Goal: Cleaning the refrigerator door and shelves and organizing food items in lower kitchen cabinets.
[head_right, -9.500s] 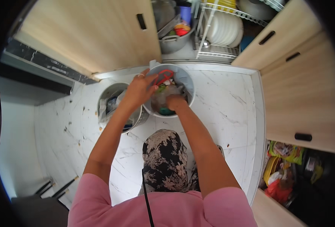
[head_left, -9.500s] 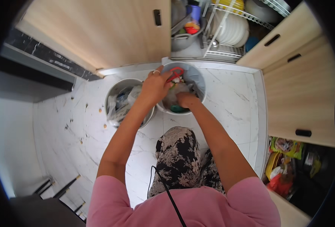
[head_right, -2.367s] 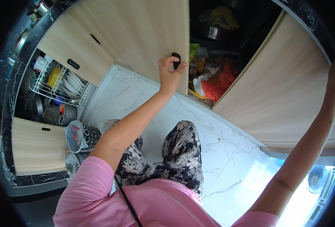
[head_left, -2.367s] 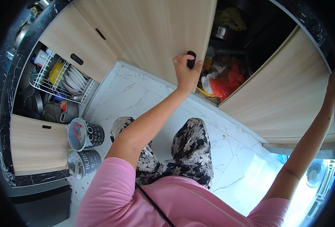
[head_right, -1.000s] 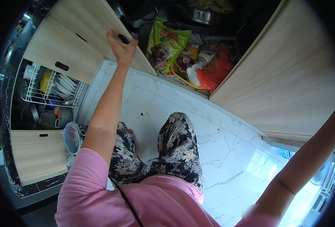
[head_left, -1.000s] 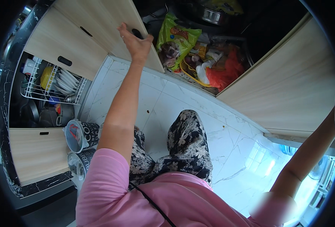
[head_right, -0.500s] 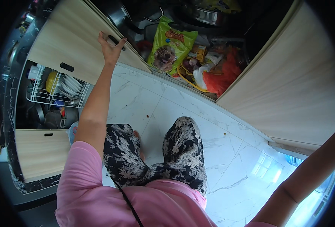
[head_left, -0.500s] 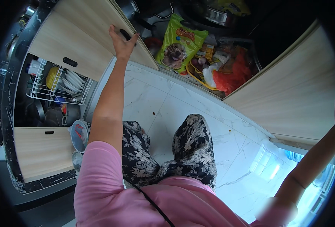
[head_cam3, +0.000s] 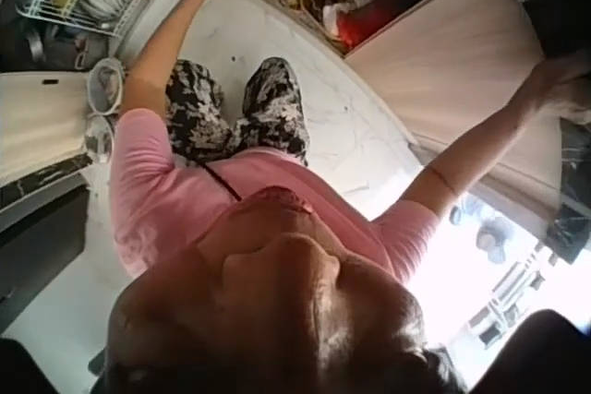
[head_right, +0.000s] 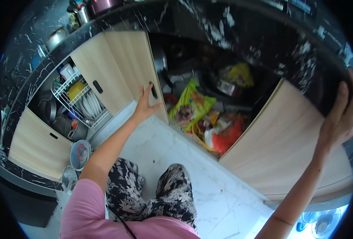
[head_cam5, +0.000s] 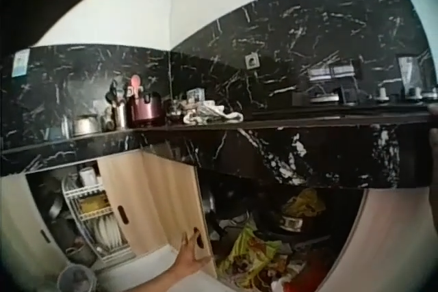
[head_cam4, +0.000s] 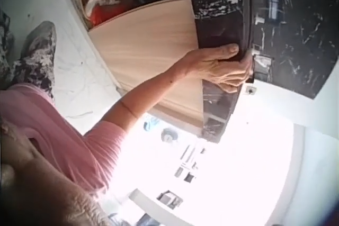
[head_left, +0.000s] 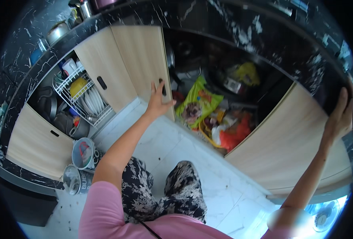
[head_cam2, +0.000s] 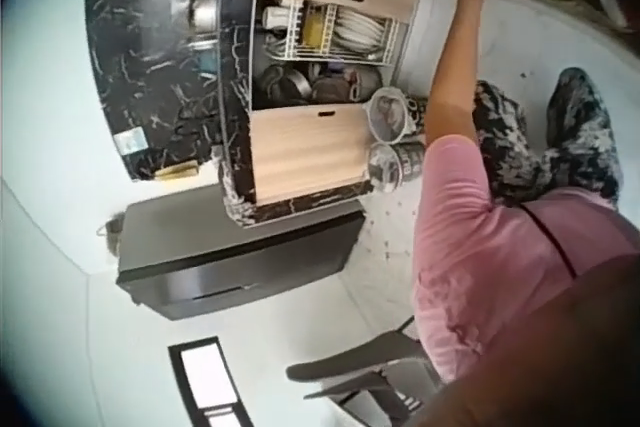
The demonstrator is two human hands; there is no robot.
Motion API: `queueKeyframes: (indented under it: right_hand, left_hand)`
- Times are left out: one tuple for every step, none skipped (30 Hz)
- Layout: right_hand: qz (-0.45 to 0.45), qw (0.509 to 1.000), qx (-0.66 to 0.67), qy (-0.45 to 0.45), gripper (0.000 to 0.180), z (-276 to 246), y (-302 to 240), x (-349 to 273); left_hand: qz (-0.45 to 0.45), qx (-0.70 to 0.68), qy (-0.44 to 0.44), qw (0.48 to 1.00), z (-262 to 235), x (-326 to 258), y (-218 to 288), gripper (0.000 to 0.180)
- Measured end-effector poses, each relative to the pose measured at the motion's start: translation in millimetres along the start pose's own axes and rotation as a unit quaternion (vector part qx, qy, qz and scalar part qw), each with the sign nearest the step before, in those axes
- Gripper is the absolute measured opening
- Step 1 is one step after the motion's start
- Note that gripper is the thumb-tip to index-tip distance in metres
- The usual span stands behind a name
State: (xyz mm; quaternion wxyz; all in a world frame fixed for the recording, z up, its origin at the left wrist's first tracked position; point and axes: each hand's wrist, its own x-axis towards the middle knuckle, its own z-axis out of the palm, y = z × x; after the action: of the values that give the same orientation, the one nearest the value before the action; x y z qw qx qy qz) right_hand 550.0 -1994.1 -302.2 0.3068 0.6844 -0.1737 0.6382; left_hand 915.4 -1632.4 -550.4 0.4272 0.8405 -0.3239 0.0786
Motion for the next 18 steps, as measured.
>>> queueKeyframes:
  right_hand:
    - [-0.008, 1.000, -0.006, 0.019, 0.028, -12.7, -18.9, 15.2]
    - [0.034, 0.999, -0.023, -0.011, 0.026, -22.3, -33.9, 25.1]
    - [0.082, 0.995, -0.045, -0.034, 0.024, -29.3, -41.0, 37.0]
    - [0.079, 0.995, -0.054, -0.019, 0.024, -33.1, -43.0, 48.5]
    - [0.131, 0.989, 0.034, -0.065, 0.023, -33.7, -44.4, 60.6]
    - [0.184, 0.964, 0.148, -0.118, 0.023, -19.2, -55.8, 66.4]
    - [0.131, 0.971, 0.182, -0.086, 0.022, -24.3, -81.2, 84.8]
    - [0.076, 0.972, 0.216, -0.055, 0.021, -30.1, -118.2, 104.6]
    - [0.045, 0.960, 0.272, -0.054, 0.020, -31.5, -149.0, 122.3]
    - [0.014, 0.944, 0.326, -0.056, 0.020, -24.0, -178.3, 136.8]
    - [-0.001, 0.908, 0.403, -0.112, 0.020, -11.1, -206.1, 153.9]
    - [-0.050, 0.897, 0.413, -0.152, 0.022, 10.9, -233.9, 167.6]
    - [-0.100, 0.896, 0.407, -0.144, 0.025, 43.7, -262.4, 177.2]
    - [-0.108, 0.894, 0.395, -0.185, 0.030, 70.5, -295.0, 186.6]
    - [-0.123, 0.900, 0.378, -0.179, 0.036, 103.5, -320.8, 188.8]
    - [-0.114, 0.910, 0.336, -0.216, 0.038, 131.1, -345.2, 196.1]
    - [-0.105, 0.916, 0.291, -0.256, 0.040, 159.0, -362.5, 193.3]
    - [-0.107, 0.906, 0.304, -0.275, 0.040, 165.2, -386.9, 186.0]
  left_hand:
    - [0.002, -0.018, -0.015, 1.000, -14.4, -7.9, 6.0, 0.094]
    - [0.004, -0.033, -0.032, 0.999, -28.4, -15.5, 7.5, 0.089]
    - [0.021, -0.038, -0.078, 0.996, -40.0, -19.3, 6.9, 0.082]
    - [0.031, -0.042, -0.129, 0.990, -49.1, -27.4, 10.3, 0.075]
    - [0.046, -0.047, -0.123, 0.990, -58.9, -30.7, 13.3, 0.075]
    - [0.036, -0.016, -0.189, 0.981, -87.7, -45.8, 22.4, 0.069]
    - [0.036, 0.003, -0.261, 0.965, -104.0, -53.2, 31.5, 0.063]
    - [0.037, 0.002, -0.256, 0.966, -112.8, -57.3, 32.9, 0.063]
    - [0.050, 0.009, -0.284, 0.957, -120.9, -61.3, 35.6, 0.061]
    - [0.062, 0.015, -0.316, 0.947, -122.8, -62.6, 37.7, 0.059]
    - [0.076, 0.022, -0.349, 0.934, -123.7, -63.0, 40.2, 0.057]
    - [0.076, 0.022, -0.351, 0.933, -121.9, -67.5, 42.0, 0.057]
    - [0.101, 0.000, -0.361, 0.927, -116.7, -68.8, 45.4, 0.057]
    - [0.123, -0.023, -0.370, 0.921, -112.6, -69.5, 46.4, 0.056]
    - [0.125, -0.028, -0.375, 0.918, -107.1, -67.2, 48.4, 0.056]
    - [0.122, -0.055, -0.382, 0.914, -102.5, -68.8, 51.7, 0.055]
    - [0.117, -0.086, -0.393, 0.908, -95.4, -70.8, 51.5, 0.054]
    - [0.094, -0.117, -0.399, 0.904, -94.0, -79.8, 38.4, 0.053]
